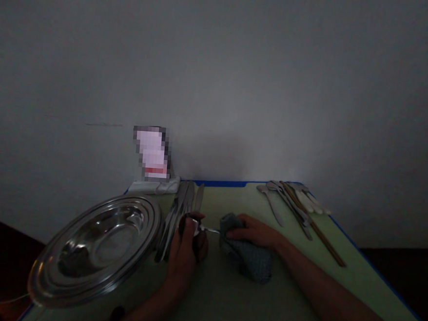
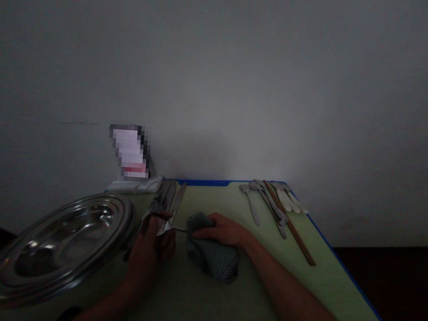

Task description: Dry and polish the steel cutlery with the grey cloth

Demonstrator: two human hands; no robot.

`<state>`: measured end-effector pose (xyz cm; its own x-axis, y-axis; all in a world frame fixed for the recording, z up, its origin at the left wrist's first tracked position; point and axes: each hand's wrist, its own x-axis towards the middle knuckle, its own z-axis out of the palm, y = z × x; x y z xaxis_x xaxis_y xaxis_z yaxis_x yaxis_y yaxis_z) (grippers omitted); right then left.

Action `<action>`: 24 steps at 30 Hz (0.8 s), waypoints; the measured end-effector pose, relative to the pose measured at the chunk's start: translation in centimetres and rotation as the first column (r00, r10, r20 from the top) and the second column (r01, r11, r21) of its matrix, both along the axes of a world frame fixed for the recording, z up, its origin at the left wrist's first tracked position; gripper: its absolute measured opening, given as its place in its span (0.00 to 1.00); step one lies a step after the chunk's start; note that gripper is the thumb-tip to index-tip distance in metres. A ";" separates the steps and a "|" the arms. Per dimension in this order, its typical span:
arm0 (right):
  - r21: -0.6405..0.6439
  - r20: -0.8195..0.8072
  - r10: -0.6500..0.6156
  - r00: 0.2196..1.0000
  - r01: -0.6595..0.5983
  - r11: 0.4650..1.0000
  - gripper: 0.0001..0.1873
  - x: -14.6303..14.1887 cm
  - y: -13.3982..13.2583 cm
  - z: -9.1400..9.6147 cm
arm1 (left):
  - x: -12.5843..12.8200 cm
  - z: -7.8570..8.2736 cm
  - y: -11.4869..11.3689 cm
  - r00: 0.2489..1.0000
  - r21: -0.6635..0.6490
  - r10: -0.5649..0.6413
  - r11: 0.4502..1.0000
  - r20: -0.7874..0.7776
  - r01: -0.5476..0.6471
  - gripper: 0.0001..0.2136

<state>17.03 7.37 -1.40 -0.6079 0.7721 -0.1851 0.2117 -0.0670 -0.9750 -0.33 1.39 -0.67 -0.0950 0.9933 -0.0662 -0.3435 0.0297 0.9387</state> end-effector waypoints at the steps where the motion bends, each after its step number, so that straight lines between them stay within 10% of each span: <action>1: -0.050 -0.058 -0.067 0.996 0.065 0.997 0.15 0.1 0.1 -0.4 | -0.1 -0.3 -0.1 0.999 0.034 -0.044 0.999 0.019 0.043 0.20; 5: -0.150 -0.166 -0.171 0.971 0.147 0.978 0.13 0.5 0.4 -1.2 | -0.2 -1.2 -0.6 0.981 0.186 -0.179 0.964 -0.074 0.190 0.19; 14: 0.061 0.102 0.070 0.992 -0.076 0.995 0.17 0.4 0.4 0.1 | 0.1 -0.1 -0.3 0.901 0.200 -0.042 0.970 -0.432 0.141 0.13; 24: 0.117 0.179 0.080 0.981 -0.102 0.988 0.21 1.8 0.6 1.3 | -0.6 0.7 0.5 0.892 0.280 0.089 0.959 -0.442 0.042 0.07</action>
<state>18.85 7.99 -0.13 -0.6435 0.7390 -0.1995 0.3781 0.0802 -0.9223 -0.91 1.91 0.04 -0.0723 0.9620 0.2635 0.1163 -0.2542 0.9601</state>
